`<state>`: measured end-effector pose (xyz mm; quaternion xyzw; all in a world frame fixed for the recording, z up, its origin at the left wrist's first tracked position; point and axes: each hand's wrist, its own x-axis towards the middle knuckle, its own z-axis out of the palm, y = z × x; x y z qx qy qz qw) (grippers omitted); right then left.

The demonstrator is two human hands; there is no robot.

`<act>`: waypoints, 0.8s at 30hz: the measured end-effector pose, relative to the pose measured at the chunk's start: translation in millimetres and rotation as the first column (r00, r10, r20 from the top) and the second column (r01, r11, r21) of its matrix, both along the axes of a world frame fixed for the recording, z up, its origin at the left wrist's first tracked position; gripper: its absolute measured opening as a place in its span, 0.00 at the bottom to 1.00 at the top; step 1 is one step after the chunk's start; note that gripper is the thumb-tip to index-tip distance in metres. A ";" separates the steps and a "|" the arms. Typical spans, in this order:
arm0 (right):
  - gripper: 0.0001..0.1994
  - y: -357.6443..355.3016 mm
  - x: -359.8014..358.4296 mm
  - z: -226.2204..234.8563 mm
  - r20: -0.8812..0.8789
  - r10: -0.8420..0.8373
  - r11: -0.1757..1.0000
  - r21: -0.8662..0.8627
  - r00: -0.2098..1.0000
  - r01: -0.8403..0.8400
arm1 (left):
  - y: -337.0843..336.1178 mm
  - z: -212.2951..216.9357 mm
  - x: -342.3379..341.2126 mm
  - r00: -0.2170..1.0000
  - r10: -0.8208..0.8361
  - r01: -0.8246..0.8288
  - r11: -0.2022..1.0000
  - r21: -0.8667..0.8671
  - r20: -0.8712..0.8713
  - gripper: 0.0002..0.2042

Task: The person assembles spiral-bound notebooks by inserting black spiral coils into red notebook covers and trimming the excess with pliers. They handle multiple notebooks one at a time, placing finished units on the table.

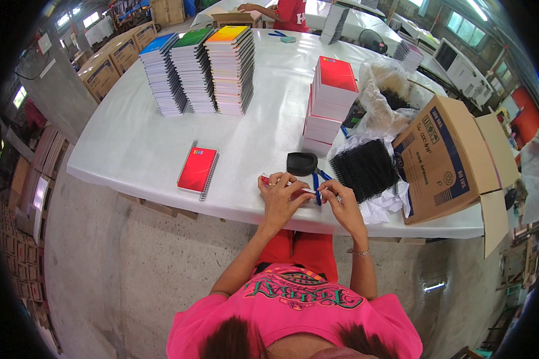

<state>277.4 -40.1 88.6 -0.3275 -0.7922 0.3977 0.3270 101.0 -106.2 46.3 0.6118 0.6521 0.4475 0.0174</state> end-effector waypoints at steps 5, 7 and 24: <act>0.08 -4.2 2.4 -1.2 0.088 0.009 1.000 -0.015 0.996 -0.008 | -0.8 -2.1 -0.8 1.000 0.005 -0.005 1.000 0.008 -0.007 0.12; 0.09 -1.3 4.7 -12.0 0.066 -0.006 1.000 0.017 0.998 0.005 | -0.3 -0.8 0.2 1.000 -0.001 0.001 1.000 0.003 -0.006 0.12; 0.08 -6.1 4.7 -6.6 0.140 -0.025 0.993 0.119 0.990 0.009 | -3.0 0.5 1.1 0.999 -0.007 0.007 1.000 -0.016 -0.040 0.11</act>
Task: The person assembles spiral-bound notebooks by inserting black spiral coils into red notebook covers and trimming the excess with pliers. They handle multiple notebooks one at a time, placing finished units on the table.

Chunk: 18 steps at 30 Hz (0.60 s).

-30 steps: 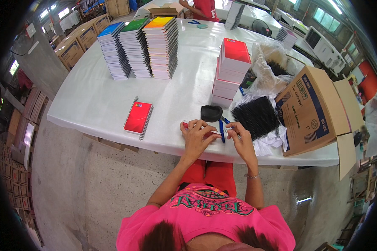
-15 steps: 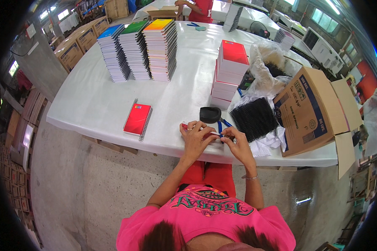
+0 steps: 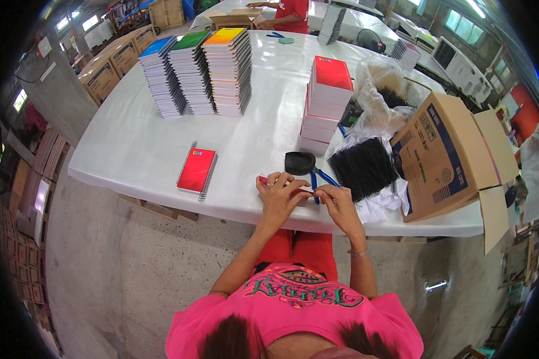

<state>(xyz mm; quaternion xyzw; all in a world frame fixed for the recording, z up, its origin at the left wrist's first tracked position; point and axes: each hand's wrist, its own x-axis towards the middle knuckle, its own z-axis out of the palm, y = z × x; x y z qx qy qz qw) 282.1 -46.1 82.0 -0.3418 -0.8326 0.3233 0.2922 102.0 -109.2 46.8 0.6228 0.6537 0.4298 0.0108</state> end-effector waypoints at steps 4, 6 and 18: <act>0.07 -5.0 -7.5 5.5 -0.080 -0.070 0.990 -0.125 0.994 0.060 | -0.1 -2.4 -1.5 0.999 0.020 -0.020 1.000 -0.006 -0.039 0.12; 0.08 -3.4 -6.1 6.4 -0.060 -0.072 0.995 -0.076 0.996 0.067 | 1.1 -0.9 -0.2 0.998 0.018 -0.019 1.000 -0.010 -0.066 0.13; 0.07 -5.3 -19.2 1.4 -0.139 -0.115 0.962 0.233 0.984 0.145 | 1.3 -1.5 -1.3 0.996 0.029 -0.033 0.998 -0.048 -0.081 0.13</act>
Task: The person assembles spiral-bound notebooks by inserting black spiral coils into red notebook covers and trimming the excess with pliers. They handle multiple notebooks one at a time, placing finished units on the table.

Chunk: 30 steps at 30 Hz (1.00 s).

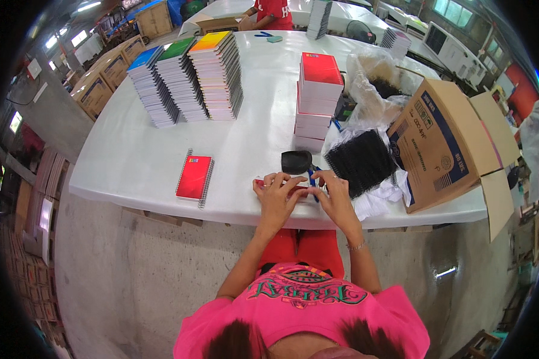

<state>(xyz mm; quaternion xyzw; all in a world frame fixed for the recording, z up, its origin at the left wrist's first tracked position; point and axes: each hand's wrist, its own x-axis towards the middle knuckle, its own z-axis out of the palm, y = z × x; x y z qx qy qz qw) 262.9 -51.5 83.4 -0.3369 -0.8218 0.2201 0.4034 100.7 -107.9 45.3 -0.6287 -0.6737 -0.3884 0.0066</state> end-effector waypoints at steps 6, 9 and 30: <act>0.07 5.0 -0.7 -2.7 0.149 0.021 1.000 -0.004 0.989 -0.021 | -0.1 2.7 0.5 1.000 0.005 -0.006 1.000 0.020 0.015 0.13; 0.06 -1.7 -3.3 1.2 0.059 0.002 1.000 -0.012 0.998 -0.001 | 0.4 -0.4 0.5 1.000 -0.001 -0.001 0.999 0.039 0.030 0.13; 0.09 3.3 -10.5 -5.3 0.180 -0.003 0.996 0.093 0.984 -0.014 | -2.5 -0.4 -0.6 1.000 -0.007 0.008 1.000 0.020 -0.025 0.19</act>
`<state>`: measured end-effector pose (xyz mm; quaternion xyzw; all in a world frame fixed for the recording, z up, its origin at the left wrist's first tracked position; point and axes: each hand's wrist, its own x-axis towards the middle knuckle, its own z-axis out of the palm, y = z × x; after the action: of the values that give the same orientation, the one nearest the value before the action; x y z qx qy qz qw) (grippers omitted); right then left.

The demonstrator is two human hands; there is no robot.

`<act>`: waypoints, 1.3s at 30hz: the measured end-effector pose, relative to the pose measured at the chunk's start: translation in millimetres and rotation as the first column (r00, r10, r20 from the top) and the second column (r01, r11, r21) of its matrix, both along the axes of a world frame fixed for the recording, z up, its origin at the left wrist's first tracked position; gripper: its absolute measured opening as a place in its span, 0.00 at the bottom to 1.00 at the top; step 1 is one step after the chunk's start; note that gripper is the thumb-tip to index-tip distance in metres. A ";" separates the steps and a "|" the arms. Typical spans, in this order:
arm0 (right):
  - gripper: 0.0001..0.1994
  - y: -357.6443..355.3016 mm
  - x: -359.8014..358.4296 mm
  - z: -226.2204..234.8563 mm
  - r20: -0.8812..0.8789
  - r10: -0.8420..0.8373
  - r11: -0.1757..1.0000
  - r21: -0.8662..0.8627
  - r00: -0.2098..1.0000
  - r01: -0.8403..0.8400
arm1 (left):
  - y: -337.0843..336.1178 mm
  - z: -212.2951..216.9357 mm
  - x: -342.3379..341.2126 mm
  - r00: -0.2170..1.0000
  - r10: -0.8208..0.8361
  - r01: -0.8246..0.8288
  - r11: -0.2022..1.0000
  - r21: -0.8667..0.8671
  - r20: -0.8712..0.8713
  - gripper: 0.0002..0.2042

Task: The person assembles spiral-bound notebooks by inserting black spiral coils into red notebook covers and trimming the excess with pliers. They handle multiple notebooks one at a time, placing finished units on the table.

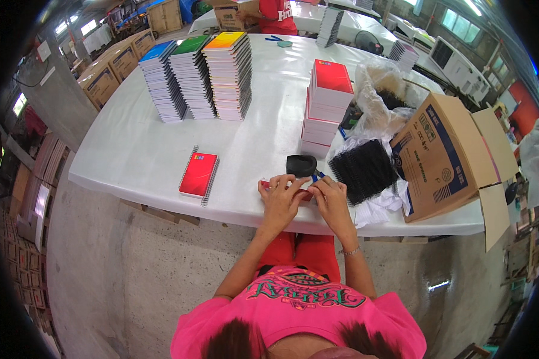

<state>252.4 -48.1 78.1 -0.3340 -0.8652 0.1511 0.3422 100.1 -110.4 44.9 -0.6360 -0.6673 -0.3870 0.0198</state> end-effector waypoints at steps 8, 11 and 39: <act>0.10 2.6 1.6 -1.6 0.016 0.094 0.987 -0.133 0.995 -0.091 | -5.1 3.2 -15.1 0.957 0.049 -0.116 0.968 0.223 0.286 0.25; 0.10 23.1 4.0 0.6 -0.048 0.169 0.936 -0.306 0.984 -0.175 | -5.6 -12.8 -26.0 0.919 0.004 -0.062 0.989 0.135 0.394 0.23; 0.18 41.4 -42.4 -39.1 -0.193 0.144 0.891 -0.402 0.971 -0.212 | -39.7 25.7 -115.2 0.933 -0.113 0.119 0.993 0.005 0.342 0.19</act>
<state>210.0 -6.7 39.0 -0.3058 -0.8094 0.3903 0.3148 -15.1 -150.1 70.6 -0.5975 -0.6249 -0.4869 -0.1242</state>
